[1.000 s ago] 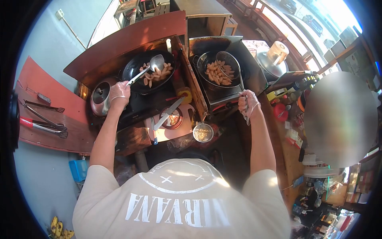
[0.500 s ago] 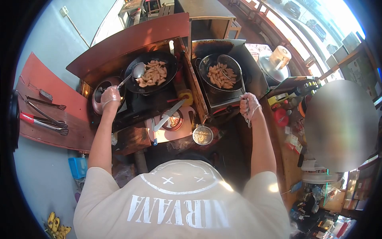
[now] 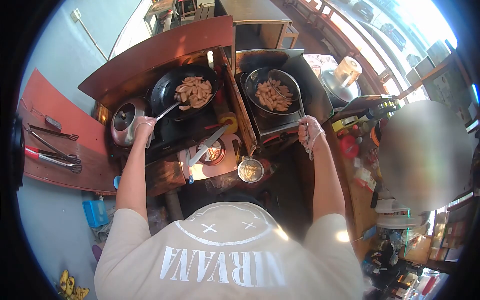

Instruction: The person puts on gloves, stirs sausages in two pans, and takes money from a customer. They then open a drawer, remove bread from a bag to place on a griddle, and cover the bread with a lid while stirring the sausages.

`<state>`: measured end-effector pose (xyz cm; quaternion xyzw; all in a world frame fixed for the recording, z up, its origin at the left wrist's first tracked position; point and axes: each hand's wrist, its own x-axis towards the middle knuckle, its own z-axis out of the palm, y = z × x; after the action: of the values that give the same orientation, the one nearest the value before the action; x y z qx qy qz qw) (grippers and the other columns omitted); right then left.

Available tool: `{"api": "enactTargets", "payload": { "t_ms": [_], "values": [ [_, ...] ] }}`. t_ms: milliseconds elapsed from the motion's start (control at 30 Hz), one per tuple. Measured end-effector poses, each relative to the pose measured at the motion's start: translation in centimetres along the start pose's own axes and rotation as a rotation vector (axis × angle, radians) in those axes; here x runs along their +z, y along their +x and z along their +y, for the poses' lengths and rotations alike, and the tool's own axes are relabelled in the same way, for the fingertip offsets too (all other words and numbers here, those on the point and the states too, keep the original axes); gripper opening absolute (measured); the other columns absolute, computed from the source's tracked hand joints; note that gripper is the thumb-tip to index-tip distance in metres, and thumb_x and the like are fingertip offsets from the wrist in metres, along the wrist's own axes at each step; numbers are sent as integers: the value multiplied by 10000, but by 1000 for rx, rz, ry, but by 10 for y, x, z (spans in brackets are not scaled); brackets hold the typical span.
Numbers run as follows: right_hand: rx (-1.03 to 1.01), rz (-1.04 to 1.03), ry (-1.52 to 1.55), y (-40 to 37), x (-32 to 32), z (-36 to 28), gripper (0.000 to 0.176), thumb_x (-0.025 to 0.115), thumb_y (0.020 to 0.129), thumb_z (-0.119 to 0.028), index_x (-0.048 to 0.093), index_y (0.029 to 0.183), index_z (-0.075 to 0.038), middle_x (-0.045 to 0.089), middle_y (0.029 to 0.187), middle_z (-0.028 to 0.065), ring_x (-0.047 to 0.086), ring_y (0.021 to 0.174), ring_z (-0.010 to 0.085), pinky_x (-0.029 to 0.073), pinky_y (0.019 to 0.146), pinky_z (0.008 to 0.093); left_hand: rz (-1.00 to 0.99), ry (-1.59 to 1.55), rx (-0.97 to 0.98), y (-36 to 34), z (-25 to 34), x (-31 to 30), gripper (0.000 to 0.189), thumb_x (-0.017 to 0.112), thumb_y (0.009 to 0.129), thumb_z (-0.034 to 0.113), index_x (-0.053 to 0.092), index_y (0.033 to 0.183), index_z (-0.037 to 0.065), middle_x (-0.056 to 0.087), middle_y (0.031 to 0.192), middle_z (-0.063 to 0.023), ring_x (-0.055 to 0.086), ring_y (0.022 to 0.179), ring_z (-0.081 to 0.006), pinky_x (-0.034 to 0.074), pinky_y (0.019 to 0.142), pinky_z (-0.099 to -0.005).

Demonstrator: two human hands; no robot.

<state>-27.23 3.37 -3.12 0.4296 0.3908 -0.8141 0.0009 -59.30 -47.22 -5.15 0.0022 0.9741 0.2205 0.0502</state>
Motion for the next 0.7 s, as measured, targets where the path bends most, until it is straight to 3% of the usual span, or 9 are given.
{"api": "enactTargets", "payload": {
  "t_ms": [100,167,200,267,300,433,500,633,700],
  "values": [
    [-110,45,-142,1,-1,0,272,575,814,-258,433,601,-164,398,447,-27,360,335,131,301,338,286,-6,57,17,-9,4,1,361,658,834,394,741,1013,92,699,1023,-193,668,979,-357,515,852,-437],
    [-105,90,-176,3,2,-2,253,582,813,-249,456,623,-140,425,477,-10,382,347,140,336,352,296,241,181,42,-44,29,-25,390,689,827,380,720,1072,79,696,1051,-193,657,997,-354,508,869,-437],
    [-209,131,-266,6,6,-1,241,587,815,-244,466,641,-128,441,501,-2,397,360,139,354,364,301,237,179,43,-57,31,-33,390,689,827,380,720,1072,79,696,1051,-193,657,997,-354,508,869,-437],
    [-325,169,-421,22,3,-1,192,608,813,-216,503,707,-96,479,565,13,440,404,143,402,398,321,685,162,425,-79,29,-40,417,701,825,374,695,1112,72,676,1097,-181,632,1016,-356,496,890,-440],
    [-320,173,-420,30,2,-1,192,608,813,-216,503,707,-96,479,565,13,440,404,143,402,398,321,679,164,426,-91,29,-32,417,701,825,374,695,1112,72,676,1097,-181,632,1016,-356,496,890,-440],
    [-306,229,-543,59,4,13,158,633,796,-183,528,742,-79,494,571,19,457,425,153,412,405,331,81,118,478,-156,43,30,458,685,840,364,642,1185,66,656,1100,-174,610,1047,-358,490,892,-454],
    [-288,237,-455,71,13,32,162,634,797,-187,523,747,-81,501,576,25,478,435,156,430,410,332,31,276,494,-178,29,91,546,640,885,398,530,1333,106,649,1136,-172,606,1087,-346,486,928,-442],
    [-195,145,-422,65,37,66,157,629,831,-196,532,753,-100,539,611,21,524,467,163,476,454,334,-100,254,389,-178,22,140,585,602,914,408,448,1399,118,629,1139,-200,586,1135,-350,485,940,-451],
    [-189,122,-353,81,32,84,117,628,826,-154,543,779,-89,557,653,38,547,514,173,497,485,348,-340,124,228,-169,19,149,515,570,938,364,466,1379,118,603,1167,-219,559,1168,-354,482,929,-462]
  ]
}}
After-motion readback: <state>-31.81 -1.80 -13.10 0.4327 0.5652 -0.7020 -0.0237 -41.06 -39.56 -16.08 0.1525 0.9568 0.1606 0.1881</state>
